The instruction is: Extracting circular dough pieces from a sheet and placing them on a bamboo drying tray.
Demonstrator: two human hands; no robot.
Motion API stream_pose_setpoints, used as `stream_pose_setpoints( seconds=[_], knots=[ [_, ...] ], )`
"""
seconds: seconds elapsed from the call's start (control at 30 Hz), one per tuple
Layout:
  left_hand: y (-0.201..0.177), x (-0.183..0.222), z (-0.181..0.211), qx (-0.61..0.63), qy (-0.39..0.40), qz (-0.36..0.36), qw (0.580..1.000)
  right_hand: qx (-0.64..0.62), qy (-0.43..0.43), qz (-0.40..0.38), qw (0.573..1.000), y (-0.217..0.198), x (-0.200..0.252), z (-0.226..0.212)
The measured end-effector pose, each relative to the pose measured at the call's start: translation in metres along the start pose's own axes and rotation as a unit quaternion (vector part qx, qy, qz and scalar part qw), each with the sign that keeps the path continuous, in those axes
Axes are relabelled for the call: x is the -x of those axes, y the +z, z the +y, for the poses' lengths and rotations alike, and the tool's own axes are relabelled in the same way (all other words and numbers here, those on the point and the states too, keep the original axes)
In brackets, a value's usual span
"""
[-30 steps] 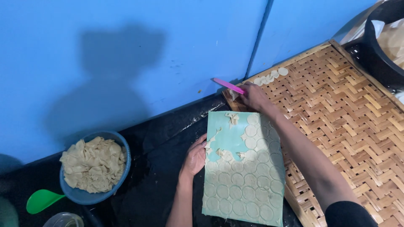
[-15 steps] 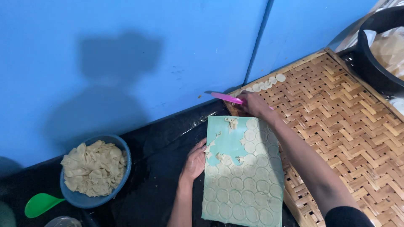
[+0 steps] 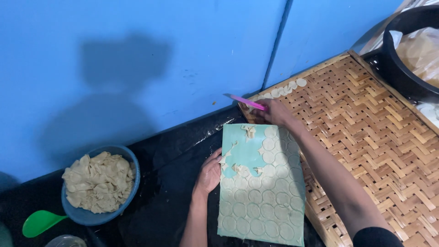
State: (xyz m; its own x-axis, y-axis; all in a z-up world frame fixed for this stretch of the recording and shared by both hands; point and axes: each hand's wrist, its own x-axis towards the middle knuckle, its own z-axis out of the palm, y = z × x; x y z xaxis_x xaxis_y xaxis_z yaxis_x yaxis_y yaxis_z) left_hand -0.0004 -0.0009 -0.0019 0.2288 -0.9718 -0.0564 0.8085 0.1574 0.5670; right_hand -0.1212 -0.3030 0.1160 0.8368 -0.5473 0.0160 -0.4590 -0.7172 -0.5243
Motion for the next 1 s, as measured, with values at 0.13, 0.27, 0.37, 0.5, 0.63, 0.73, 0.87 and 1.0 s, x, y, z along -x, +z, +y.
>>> stream_pose_setpoints(
  seconds=[0.13,0.27,0.37,0.5,0.63,0.73,0.87,1.0],
  knots=[
    [0.010,0.003,0.005,0.003,-0.005,-0.001,1.000,0.060,0.057,0.010,0.996,-0.040,0.040,-0.037],
    [0.008,0.004,0.003,-0.003,0.003,-0.003,1.000,0.056,0.028,0.130,0.990,-0.044,0.102,-0.028],
    [0.006,0.001,0.003,-0.011,0.000,0.000,1.000,0.050,0.038,0.206,0.977,-0.034,0.155,-0.024],
    [0.007,0.003,0.005,-0.010,-0.009,0.007,1.000,-0.001,0.126,0.210,0.970,-0.010,0.211,-0.037],
    [0.009,0.002,0.005,-0.007,-0.017,0.014,1.000,0.021,0.145,0.251,0.957,0.020,0.226,-0.021],
    [0.007,0.005,0.006,0.001,-0.027,0.018,0.999,0.048,0.194,0.247,0.948,0.030,0.227,-0.016],
    [0.007,0.004,0.004,0.003,-0.021,0.019,1.000,0.063,0.192,0.242,0.949,0.030,0.224,-0.014],
    [0.004,0.003,0.004,0.005,-0.018,0.019,1.000,0.043,0.172,0.252,0.951,0.020,0.224,-0.028]
  ],
)
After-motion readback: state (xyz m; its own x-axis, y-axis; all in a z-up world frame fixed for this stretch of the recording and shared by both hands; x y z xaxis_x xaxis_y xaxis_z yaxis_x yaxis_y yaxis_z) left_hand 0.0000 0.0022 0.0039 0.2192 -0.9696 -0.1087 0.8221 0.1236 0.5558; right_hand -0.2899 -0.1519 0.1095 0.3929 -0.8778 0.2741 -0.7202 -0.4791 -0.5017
